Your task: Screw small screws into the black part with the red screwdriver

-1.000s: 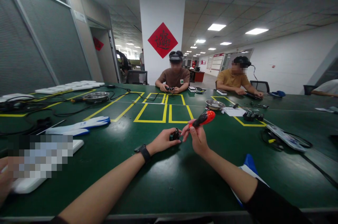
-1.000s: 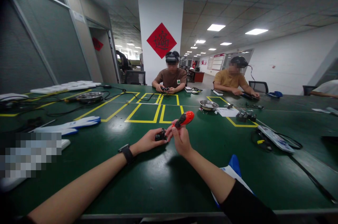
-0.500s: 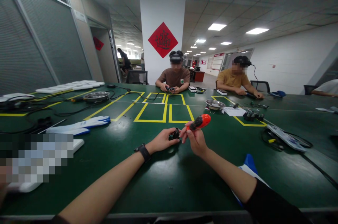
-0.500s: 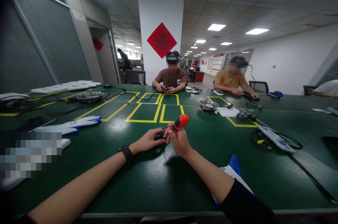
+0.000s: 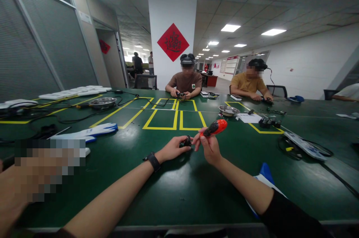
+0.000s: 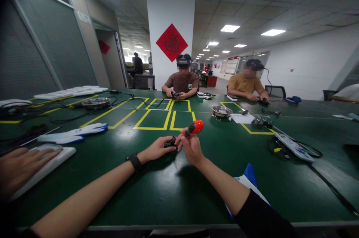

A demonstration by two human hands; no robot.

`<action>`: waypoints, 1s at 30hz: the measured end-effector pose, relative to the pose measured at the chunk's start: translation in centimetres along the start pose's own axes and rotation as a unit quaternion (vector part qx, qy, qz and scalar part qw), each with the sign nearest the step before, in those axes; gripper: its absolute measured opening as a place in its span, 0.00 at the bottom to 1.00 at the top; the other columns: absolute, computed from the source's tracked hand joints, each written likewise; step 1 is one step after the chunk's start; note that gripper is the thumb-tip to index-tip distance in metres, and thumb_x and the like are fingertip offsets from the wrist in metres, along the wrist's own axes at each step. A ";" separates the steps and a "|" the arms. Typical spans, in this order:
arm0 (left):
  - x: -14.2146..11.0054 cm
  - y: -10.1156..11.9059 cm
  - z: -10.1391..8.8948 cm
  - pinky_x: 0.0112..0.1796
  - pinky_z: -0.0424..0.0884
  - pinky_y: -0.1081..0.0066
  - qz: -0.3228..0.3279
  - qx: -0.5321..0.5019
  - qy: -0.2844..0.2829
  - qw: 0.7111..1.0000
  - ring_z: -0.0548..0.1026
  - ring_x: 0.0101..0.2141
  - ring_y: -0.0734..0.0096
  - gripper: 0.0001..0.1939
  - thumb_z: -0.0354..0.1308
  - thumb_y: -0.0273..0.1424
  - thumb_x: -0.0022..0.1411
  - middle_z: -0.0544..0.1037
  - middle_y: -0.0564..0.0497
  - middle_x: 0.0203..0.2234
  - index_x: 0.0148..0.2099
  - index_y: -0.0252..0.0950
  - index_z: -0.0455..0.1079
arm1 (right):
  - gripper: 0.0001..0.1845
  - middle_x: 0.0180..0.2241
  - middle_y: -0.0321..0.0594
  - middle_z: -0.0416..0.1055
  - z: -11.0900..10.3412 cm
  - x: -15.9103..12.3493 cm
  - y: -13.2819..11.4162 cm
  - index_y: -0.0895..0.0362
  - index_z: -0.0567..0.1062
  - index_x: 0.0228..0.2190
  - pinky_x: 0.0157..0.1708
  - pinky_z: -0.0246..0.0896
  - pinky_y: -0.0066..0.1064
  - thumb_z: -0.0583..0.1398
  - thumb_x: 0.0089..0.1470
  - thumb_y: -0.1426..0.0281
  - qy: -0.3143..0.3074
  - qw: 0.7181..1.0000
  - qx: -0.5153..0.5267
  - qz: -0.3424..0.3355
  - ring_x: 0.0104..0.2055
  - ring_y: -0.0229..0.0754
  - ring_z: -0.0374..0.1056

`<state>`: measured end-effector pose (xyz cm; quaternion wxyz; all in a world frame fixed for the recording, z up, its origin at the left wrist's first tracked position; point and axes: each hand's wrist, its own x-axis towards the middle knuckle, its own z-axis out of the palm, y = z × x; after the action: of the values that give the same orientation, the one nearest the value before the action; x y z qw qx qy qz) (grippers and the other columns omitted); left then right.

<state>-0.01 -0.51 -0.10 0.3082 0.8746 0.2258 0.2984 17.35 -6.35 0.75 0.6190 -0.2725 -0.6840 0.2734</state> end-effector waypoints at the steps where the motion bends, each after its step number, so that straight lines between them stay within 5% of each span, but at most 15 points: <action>1: 0.0 0.0 0.1 0.40 0.65 0.69 0.000 -0.002 0.004 1.000 0.70 0.36 0.68 0.12 0.55 0.33 0.58 0.74 0.50 0.34 0.42 0.32 0.69 | 0.10 0.27 0.33 0.70 0.0 0.0 0.0 0.52 0.61 0.40 0.26 0.63 0.32 0.50 0.60 0.61 0.001 1.000 0.002 0.001 0.19 0.35 0.65; 6: -0.1 0.1 0.3 0.46 0.64 0.66 0.017 -0.032 0.039 0.999 0.70 0.43 0.65 0.25 0.60 0.33 0.54 0.72 0.46 0.45 0.54 0.35 0.62 | 0.09 0.27 0.33 0.71 0.0 0.0 -0.1 0.53 0.61 0.40 0.25 0.63 0.31 0.51 0.59 0.62 -0.004 1.000 0.007 0.007 0.20 0.35 0.66; 11: 0.0 -0.2 0.5 0.39 0.66 0.70 0.003 -0.022 0.027 0.999 0.71 0.35 0.70 0.13 0.56 0.36 0.59 0.75 0.50 0.35 0.42 0.33 0.68 | 0.09 0.28 0.34 0.72 0.0 0.1 -0.2 0.53 0.62 0.40 0.27 0.64 0.32 0.52 0.58 0.63 -0.007 1.000 0.018 0.008 0.21 0.35 0.68; 15: 0.1 -0.5 0.6 0.36 0.65 0.72 -0.016 -0.014 0.031 0.999 0.70 0.32 0.71 0.13 0.55 0.38 0.59 0.74 0.52 0.31 0.38 0.32 0.68 | 0.12 0.29 0.34 0.72 0.1 0.4 -0.6 0.53 0.62 0.41 0.25 0.66 0.31 0.56 0.56 0.65 0.002 0.997 0.061 0.040 0.21 0.36 0.70; 24: 0.1 -0.8 0.7 0.39 0.66 0.70 -0.022 -0.007 0.050 0.998 0.71 0.35 0.69 0.16 0.55 0.39 0.59 0.75 0.51 0.34 0.44 0.32 0.69 | 0.17 0.33 0.41 0.74 0.0 1.2 -1.9 0.56 0.65 0.47 0.27 0.67 0.32 0.56 0.56 0.66 -0.021 0.989 0.124 0.073 0.26 0.38 0.72; 30: 0.1 -0.4 0.5 0.43 0.66 0.68 -0.006 -0.030 0.028 0.999 0.72 0.39 0.67 0.17 0.55 0.37 0.59 0.76 0.48 0.39 0.49 0.33 0.67 | 0.12 0.28 0.37 0.74 -0.3 1.7 -1.2 0.56 0.66 0.37 0.22 0.66 0.28 0.61 0.50 0.67 0.068 0.987 0.113 0.096 0.20 0.35 0.69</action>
<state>0.29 -0.35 -0.68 0.3301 0.8546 0.2307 0.3278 17.47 -5.97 2.79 0.6620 -0.2829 -0.5754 0.3882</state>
